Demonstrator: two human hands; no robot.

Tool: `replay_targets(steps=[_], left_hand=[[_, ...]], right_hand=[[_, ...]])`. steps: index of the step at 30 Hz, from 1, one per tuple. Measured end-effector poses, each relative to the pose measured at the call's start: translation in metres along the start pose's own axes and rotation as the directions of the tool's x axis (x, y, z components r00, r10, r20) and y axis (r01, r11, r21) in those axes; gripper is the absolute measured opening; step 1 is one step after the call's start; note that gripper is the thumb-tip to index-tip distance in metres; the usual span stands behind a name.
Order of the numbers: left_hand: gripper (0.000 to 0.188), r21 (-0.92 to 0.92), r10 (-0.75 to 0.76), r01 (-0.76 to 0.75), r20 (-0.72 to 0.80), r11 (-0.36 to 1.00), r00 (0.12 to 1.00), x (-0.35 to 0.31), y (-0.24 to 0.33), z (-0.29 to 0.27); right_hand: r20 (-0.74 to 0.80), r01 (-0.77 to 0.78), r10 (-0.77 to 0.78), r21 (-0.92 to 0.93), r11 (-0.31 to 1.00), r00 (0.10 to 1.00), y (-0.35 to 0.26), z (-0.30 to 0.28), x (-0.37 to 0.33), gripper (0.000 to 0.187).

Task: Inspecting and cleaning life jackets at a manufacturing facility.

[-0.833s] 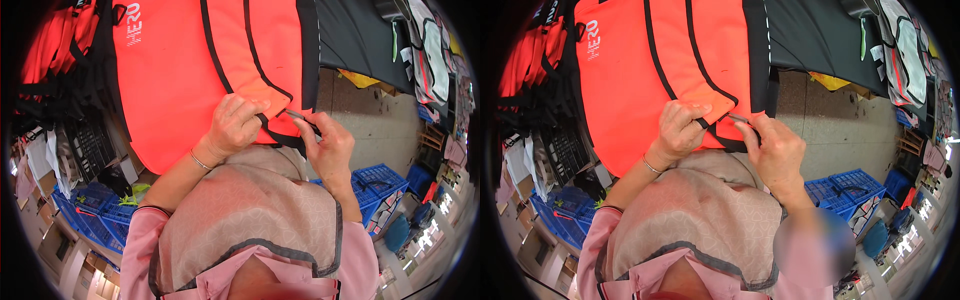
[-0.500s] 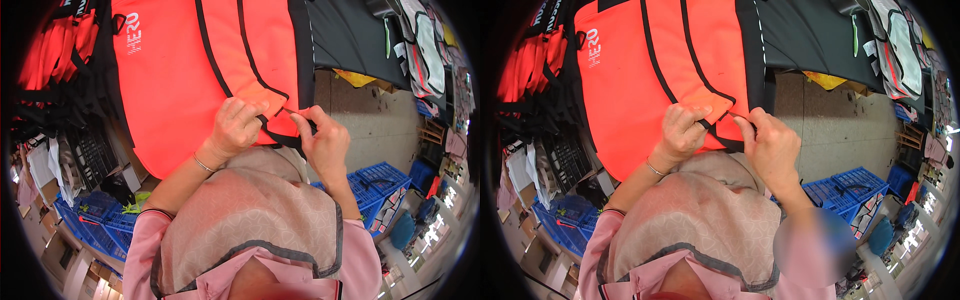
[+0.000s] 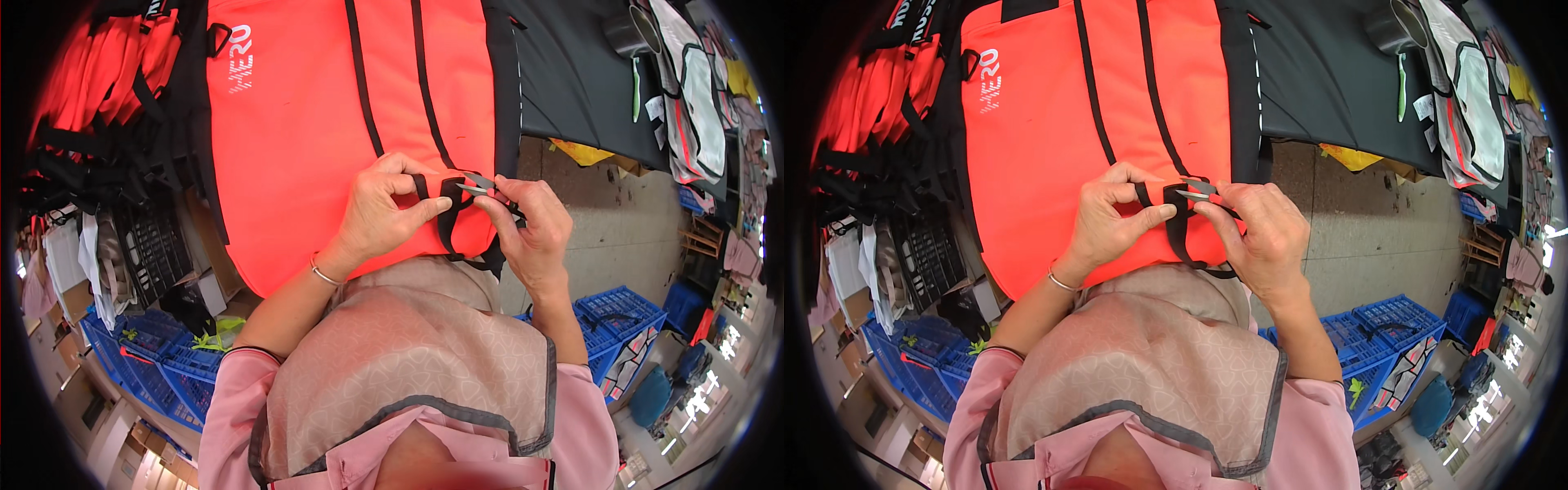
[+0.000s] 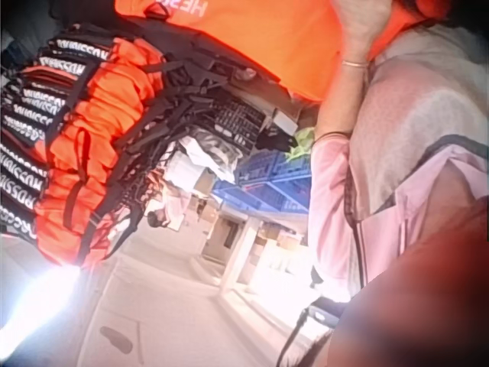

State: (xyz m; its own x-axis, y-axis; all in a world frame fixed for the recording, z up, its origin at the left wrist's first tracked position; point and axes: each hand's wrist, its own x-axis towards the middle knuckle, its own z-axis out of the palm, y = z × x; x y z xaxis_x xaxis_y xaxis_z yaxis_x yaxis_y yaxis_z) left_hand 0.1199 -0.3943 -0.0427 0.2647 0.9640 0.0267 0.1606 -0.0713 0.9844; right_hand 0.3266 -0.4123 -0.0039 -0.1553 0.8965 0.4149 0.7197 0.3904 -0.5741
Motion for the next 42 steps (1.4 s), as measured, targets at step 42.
replay_targets(steps=[42], left_hand=[[0.023, 0.471, 0.602, -0.506, -0.069, 0.723, 0.796, -0.009, -0.027, 0.029]], right_hand=[[0.116, -0.538, 0.536, -0.014, 0.843, 0.836, 0.007, -0.020, -0.008, 0.013]])
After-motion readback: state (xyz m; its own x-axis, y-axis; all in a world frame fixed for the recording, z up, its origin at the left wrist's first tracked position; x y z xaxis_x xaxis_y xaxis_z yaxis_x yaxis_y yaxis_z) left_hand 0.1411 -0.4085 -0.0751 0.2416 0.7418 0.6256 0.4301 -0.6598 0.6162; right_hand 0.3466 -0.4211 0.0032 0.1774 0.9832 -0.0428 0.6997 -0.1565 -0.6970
